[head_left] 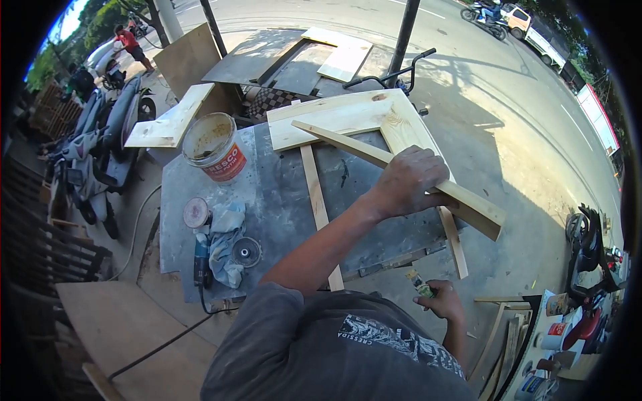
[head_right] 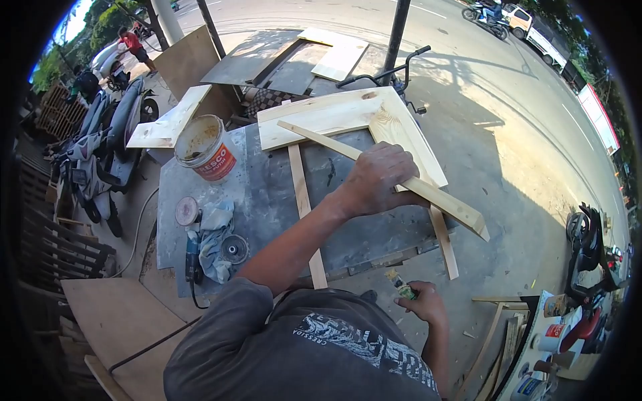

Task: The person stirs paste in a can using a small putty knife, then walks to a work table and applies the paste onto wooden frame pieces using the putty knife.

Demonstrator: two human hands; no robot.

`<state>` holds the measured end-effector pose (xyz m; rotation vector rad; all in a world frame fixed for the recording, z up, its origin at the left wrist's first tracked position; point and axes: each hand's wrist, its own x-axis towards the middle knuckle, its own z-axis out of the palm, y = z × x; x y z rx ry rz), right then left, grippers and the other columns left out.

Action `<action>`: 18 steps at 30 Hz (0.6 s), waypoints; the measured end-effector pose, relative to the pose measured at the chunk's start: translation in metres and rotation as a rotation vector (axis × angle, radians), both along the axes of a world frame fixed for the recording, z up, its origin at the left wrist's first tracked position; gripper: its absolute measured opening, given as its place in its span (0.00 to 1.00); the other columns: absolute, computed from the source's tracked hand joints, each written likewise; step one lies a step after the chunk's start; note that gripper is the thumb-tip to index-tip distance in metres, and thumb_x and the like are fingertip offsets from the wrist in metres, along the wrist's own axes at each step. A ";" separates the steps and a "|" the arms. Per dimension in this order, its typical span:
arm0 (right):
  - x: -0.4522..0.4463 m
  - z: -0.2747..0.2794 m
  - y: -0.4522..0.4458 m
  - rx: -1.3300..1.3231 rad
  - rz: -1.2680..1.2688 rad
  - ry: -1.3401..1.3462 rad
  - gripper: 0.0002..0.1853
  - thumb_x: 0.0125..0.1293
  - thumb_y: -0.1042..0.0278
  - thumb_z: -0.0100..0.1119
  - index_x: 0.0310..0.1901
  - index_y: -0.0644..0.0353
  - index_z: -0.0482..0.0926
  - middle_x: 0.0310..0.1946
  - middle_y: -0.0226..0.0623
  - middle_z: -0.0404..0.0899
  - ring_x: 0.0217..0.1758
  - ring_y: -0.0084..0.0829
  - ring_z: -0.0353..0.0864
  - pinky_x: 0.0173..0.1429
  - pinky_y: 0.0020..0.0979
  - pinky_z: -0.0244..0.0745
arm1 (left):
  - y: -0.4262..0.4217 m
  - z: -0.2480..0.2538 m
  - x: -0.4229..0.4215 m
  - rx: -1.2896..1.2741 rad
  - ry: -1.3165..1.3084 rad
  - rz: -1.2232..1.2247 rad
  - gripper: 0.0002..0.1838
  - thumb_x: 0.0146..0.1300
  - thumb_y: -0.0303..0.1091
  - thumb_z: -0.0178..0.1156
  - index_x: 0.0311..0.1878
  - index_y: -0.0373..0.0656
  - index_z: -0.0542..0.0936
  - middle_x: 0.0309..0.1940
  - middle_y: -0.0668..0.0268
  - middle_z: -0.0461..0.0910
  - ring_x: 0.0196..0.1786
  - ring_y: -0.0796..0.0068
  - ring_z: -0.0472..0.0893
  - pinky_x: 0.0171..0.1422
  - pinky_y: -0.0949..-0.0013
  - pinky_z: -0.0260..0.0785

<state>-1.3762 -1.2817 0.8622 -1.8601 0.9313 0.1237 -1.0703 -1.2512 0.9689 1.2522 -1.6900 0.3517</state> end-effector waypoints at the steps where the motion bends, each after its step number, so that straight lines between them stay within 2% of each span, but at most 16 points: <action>1: -0.003 -0.007 0.002 -0.003 -0.015 0.019 0.13 0.51 0.68 0.73 0.30 0.69 0.81 0.19 0.37 0.78 0.21 0.24 0.80 0.27 0.29 0.74 | 0.000 0.000 0.000 0.003 -0.009 -0.038 0.21 0.46 0.50 0.73 0.32 0.45 0.78 0.31 0.65 0.77 0.38 0.65 0.78 0.45 0.61 0.68; 5: -0.018 -0.026 0.003 0.005 -0.099 0.076 0.13 0.55 0.67 0.71 0.34 0.69 0.82 0.20 0.36 0.80 0.21 0.24 0.81 0.27 0.29 0.76 | -0.004 0.005 -0.004 0.045 0.012 -0.017 0.21 0.46 0.49 0.75 0.30 0.44 0.77 0.26 0.64 0.75 0.33 0.62 0.77 0.41 0.60 0.68; 7: -0.034 -0.045 0.005 -0.002 -0.151 0.038 0.12 0.56 0.65 0.69 0.34 0.68 0.82 0.21 0.38 0.81 0.21 0.26 0.82 0.27 0.30 0.76 | -0.011 0.005 -0.005 -0.015 -0.002 -0.072 0.19 0.42 0.42 0.78 0.30 0.43 0.78 0.26 0.63 0.78 0.32 0.60 0.78 0.37 0.59 0.68; 8: -0.044 -0.057 0.008 -0.028 -0.184 0.019 0.13 0.57 0.64 0.68 0.34 0.67 0.83 0.22 0.38 0.81 0.22 0.28 0.82 0.27 0.31 0.76 | -0.010 0.007 -0.007 0.036 0.011 -0.076 0.19 0.42 0.39 0.79 0.30 0.43 0.79 0.28 0.62 0.79 0.33 0.60 0.79 0.37 0.59 0.69; 10: -0.072 -0.091 0.017 -0.321 -0.088 -0.016 0.15 0.57 0.61 0.67 0.36 0.66 0.83 0.22 0.39 0.82 0.25 0.31 0.83 0.28 0.34 0.77 | -0.007 0.013 -0.013 0.118 0.041 -0.093 0.17 0.45 0.34 0.78 0.33 0.43 0.79 0.29 0.62 0.79 0.34 0.59 0.79 0.38 0.60 0.70; 12: -0.100 -0.138 0.037 -0.263 -0.220 0.052 0.16 0.56 0.59 0.67 0.40 0.64 0.83 0.24 0.40 0.82 0.27 0.33 0.83 0.29 0.34 0.77 | -0.007 0.011 -0.011 0.169 0.011 -0.092 0.16 0.49 0.31 0.76 0.35 0.41 0.76 0.29 0.59 0.77 0.33 0.56 0.77 0.39 0.60 0.69; 13: -0.112 -0.135 0.057 -0.258 -0.335 0.062 0.16 0.56 0.59 0.67 0.40 0.64 0.83 0.24 0.40 0.82 0.27 0.33 0.83 0.29 0.34 0.77 | -0.006 0.010 -0.011 0.174 0.016 -0.119 0.16 0.51 0.29 0.74 0.35 0.39 0.75 0.30 0.58 0.76 0.33 0.54 0.76 0.40 0.59 0.68; 15: -0.126 -0.121 0.088 0.092 -0.573 0.203 0.17 0.56 0.59 0.67 0.42 0.64 0.83 0.25 0.40 0.82 0.26 0.31 0.82 0.29 0.34 0.77 | -0.007 0.005 -0.002 0.220 -0.024 -0.142 0.15 0.53 0.30 0.73 0.36 0.39 0.75 0.30 0.59 0.75 0.33 0.56 0.76 0.40 0.60 0.68; 18: -0.161 -0.149 0.148 0.222 -0.821 0.197 0.17 0.56 0.61 0.67 0.43 0.64 0.83 0.27 0.39 0.82 0.26 0.30 0.82 0.29 0.33 0.79 | -0.005 0.002 0.003 0.318 0.074 -0.110 0.14 0.57 0.32 0.72 0.39 0.38 0.77 0.31 0.60 0.79 0.35 0.63 0.78 0.43 0.61 0.70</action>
